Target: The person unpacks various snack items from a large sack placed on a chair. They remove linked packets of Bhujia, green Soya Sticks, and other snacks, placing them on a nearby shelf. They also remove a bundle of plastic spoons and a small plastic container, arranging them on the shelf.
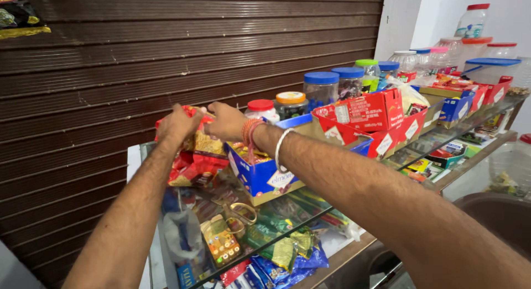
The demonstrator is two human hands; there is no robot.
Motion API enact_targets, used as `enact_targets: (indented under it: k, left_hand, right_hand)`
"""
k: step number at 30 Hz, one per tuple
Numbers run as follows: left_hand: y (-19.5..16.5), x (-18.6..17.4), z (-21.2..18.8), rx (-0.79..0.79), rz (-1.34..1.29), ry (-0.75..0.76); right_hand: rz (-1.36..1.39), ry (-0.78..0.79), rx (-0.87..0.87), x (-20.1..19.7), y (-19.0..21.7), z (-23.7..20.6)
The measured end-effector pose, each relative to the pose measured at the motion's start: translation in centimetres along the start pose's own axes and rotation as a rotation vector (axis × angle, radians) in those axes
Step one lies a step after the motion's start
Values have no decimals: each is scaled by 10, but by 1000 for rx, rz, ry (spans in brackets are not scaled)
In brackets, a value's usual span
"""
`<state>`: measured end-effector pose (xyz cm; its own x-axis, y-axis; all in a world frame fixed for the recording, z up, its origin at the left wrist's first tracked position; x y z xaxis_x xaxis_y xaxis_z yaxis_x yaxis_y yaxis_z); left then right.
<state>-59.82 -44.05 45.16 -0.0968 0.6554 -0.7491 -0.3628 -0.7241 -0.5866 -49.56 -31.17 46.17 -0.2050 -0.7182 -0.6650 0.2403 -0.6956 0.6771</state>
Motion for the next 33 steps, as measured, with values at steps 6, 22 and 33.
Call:
enact_targets:
  k: [6,22,33]
  left_hand:
    - [-5,16,-27,354,153,-219]
    - [-2,32,-16,484,282,-182]
    - [-123,6,-69,789,80,-246]
  right_hand:
    - [-617,-260,-322,-26,-4,-29]
    - [-882,-190,-301,-79,-43,-95]
    - [-694,-242,-224,-141,-61,-150]
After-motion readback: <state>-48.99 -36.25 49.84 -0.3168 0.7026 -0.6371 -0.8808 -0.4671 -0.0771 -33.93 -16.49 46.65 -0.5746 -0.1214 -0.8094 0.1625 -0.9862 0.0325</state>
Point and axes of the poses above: each hand's wrist, its own z-axis towards the middle knuckle, its own x-axis out of the palm, y = z × x, the point moved 5 cm from there along z, towards the middle knuckle, and after that the axes turned 5 degrees about y, right-handed, at the moved point
